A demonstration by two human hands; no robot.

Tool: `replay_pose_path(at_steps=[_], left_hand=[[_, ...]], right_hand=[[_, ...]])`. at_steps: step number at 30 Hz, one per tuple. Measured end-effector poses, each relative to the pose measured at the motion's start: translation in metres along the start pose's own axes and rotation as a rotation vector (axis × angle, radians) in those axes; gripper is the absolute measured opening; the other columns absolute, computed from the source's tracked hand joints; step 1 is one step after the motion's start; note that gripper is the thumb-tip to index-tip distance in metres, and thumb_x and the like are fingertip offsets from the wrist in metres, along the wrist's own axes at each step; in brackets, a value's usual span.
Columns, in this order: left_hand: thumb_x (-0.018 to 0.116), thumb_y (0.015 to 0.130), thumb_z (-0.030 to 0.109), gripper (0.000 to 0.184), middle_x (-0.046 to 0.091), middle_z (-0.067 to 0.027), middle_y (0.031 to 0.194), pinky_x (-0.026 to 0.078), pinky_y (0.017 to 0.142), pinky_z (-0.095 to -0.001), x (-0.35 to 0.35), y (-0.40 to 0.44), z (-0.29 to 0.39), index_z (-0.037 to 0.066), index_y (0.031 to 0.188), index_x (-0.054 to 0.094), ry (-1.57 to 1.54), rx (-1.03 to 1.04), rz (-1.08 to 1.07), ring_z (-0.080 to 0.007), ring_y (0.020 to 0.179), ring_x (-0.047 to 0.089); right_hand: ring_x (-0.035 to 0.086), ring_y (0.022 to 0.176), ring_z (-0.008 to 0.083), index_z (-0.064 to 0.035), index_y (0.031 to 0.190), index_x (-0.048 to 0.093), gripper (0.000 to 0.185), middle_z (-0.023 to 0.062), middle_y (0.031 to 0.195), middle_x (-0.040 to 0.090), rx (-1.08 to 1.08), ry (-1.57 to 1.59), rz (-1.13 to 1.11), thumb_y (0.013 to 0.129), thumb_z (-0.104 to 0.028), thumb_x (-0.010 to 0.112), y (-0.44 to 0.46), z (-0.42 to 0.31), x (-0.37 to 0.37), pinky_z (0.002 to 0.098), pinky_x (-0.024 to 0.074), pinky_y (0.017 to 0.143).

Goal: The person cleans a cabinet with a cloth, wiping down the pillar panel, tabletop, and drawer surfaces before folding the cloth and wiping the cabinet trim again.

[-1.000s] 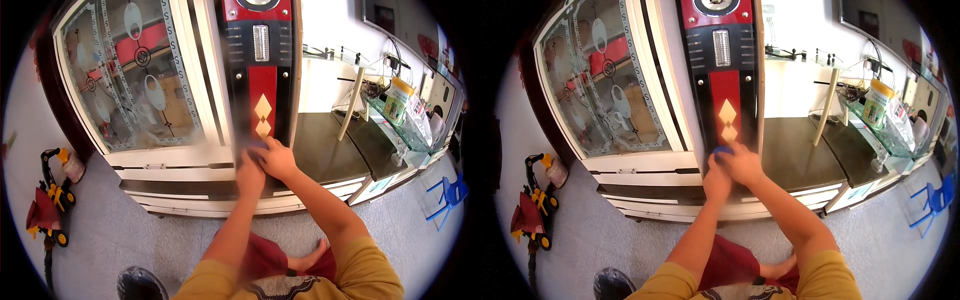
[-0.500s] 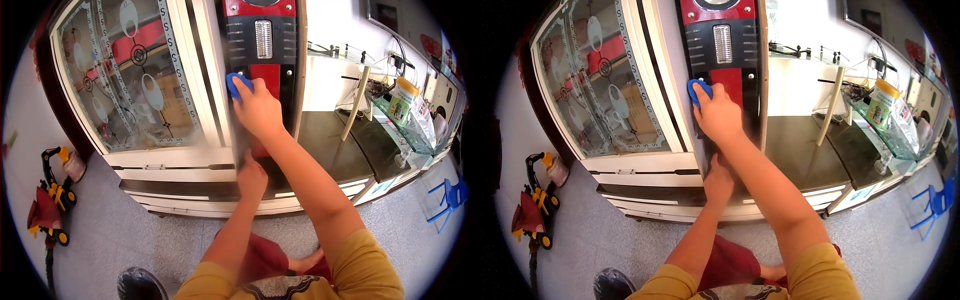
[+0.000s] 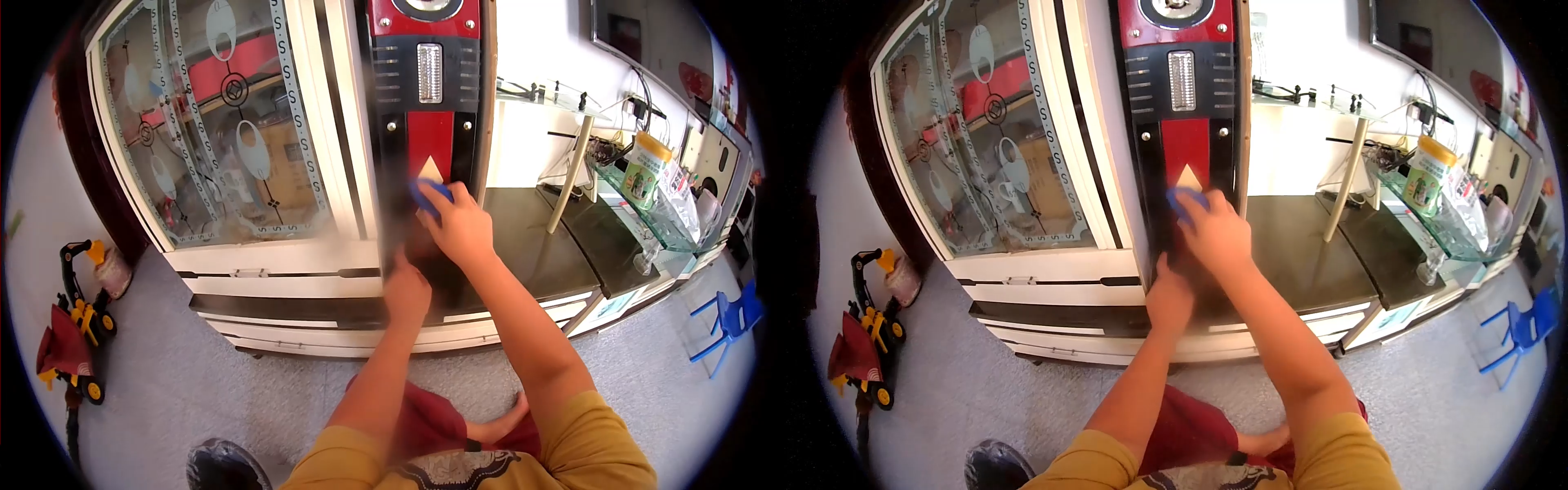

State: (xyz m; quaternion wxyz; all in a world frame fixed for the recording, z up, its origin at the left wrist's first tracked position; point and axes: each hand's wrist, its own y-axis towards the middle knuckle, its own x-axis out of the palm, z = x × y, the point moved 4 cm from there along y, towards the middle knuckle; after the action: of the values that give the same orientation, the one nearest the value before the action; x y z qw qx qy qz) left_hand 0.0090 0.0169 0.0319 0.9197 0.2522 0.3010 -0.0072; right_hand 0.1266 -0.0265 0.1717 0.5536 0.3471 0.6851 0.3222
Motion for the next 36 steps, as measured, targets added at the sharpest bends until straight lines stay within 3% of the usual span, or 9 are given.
replay_pose_path(at_steps=[3, 8, 13, 17, 21, 30, 31, 34, 36], left_hand=[[0.062, 0.095, 0.008, 0.064, 0.074, -0.0188, 0.086, 0.060, 0.072, -0.0517, 0.001, -0.001, 0.001, 0.002, 0.156, 0.044, 0.045, 0.024, 0.030, -0.0403, 0.076, 0.073], [0.063, 0.095, 0.008, 0.062, 0.074, -0.0199, 0.086, 0.059, 0.071, -0.0511, 0.005, -0.003, -0.003, 0.001, 0.154, 0.047, 0.040, 0.118, 0.090, -0.0408, 0.075, 0.073], [0.063, 0.094, 0.006, 0.067, 0.075, -0.0180, 0.088, 0.058, 0.073, -0.0521, 0.005, -0.003, -0.003, 0.000, 0.157, 0.042, 0.056, 0.095, 0.044, -0.0415, 0.078, 0.073], [0.062, 0.096, 0.007, 0.072, 0.075, -0.0198, 0.088, 0.057, 0.077, -0.0558, 0.000, -0.004, 0.001, 0.001, 0.162, 0.033, 0.016, 0.056, -0.001, -0.0457, 0.082, 0.072], [0.064, 0.092, 0.005, 0.071, 0.074, -0.0153, 0.086, 0.059, 0.071, -0.0517, 0.001, -0.004, -0.002, -0.001, 0.159, 0.039, -0.041, 0.088, 0.048, -0.0392, 0.075, 0.073], [0.063, 0.097, 0.009, 0.077, 0.074, -0.0233, 0.085, 0.058, 0.072, -0.0564, -0.002, -0.001, 0.005, -0.001, 0.164, 0.028, 0.114, 0.023, 0.011, -0.0450, 0.078, 0.072], [0.063, 0.097, 0.009, 0.077, 0.074, -0.0235, 0.085, 0.058, 0.072, -0.0563, -0.003, -0.001, 0.005, -0.001, 0.164, 0.028, 0.100, 0.011, 0.006, -0.0452, 0.078, 0.072], [0.063, 0.096, 0.009, 0.077, 0.074, -0.0238, 0.085, 0.058, 0.072, -0.0561, -0.005, -0.001, 0.005, 0.000, 0.165, 0.028, 0.069, -0.020, -0.007, -0.0453, 0.079, 0.073], [0.063, 0.096, 0.009, 0.077, 0.074, -0.0238, 0.086, 0.059, 0.072, -0.0557, -0.004, -0.001, 0.003, 0.000, 0.165, 0.028, 0.070, -0.032, -0.031, -0.0449, 0.079, 0.073]], right_hand=[[0.073, 0.103, 0.0321, -0.0295, 0.136, 0.072, 0.047, 0.0079, 0.126, 0.065, 0.051, -0.048, -0.114, 0.090, -0.024, 0.080, -0.007, 0.015, -0.015, 0.0455, 0.0627, 0.081], [0.068, 0.111, 0.0339, -0.0284, 0.134, 0.074, 0.048, 0.0076, 0.130, 0.066, -0.131, -0.033, 0.347, 0.089, -0.015, 0.081, 0.055, 0.001, -0.076, 0.0441, 0.0612, 0.087], [0.065, 0.112, 0.0333, -0.0260, 0.132, 0.075, 0.046, 0.0061, 0.128, 0.067, -0.239, -0.049, 0.526, 0.089, -0.009, 0.080, 0.122, -0.009, -0.087, 0.0442, 0.0590, 0.090], [0.063, 0.103, 0.0325, -0.0203, 0.128, 0.078, 0.051, 0.0081, 0.128, 0.065, -0.344, -0.157, 0.481, 0.079, -0.006, 0.071, 0.089, -0.004, -0.034, 0.0421, 0.0571, 0.087], [0.063, 0.105, 0.0312, -0.0228, 0.121, 0.081, 0.040, 0.0056, 0.130, 0.065, -0.322, -0.051, 0.281, 0.083, -0.011, 0.073, 0.019, 0.008, 0.015, 0.0431, 0.0568, 0.087], [0.064, 0.106, 0.0289, -0.0216, 0.107, 0.082, 0.023, 0.0020, 0.119, 0.067, -0.371, -0.080, -0.286, 0.085, -0.023, 0.075, -0.084, 0.039, 0.065, 0.0428, 0.0573, 0.083], [0.064, 0.108, 0.0285, -0.0198, 0.103, 0.081, 0.019, 0.0020, 0.115, 0.067, -0.375, -0.059, -0.266, 0.086, -0.026, 0.076, -0.088, 0.038, 0.062, 0.0435, 0.0581, 0.086], [0.063, 0.108, 0.0270, -0.0244, 0.110, 0.081, 0.035, -0.0013, 0.126, 0.067, -0.355, -0.059, -0.338, 0.079, -0.009, 0.075, -0.077, 0.032, 0.051, 0.0405, 0.0596, 0.085], [0.065, 0.106, 0.0292, -0.0240, 0.115, 0.081, 0.035, 0.0016, 0.122, 0.068, -0.359, 0.000, -0.165, 0.081, -0.013, 0.077, -0.051, 0.017, 0.028, 0.0419, 0.0603, 0.084]])
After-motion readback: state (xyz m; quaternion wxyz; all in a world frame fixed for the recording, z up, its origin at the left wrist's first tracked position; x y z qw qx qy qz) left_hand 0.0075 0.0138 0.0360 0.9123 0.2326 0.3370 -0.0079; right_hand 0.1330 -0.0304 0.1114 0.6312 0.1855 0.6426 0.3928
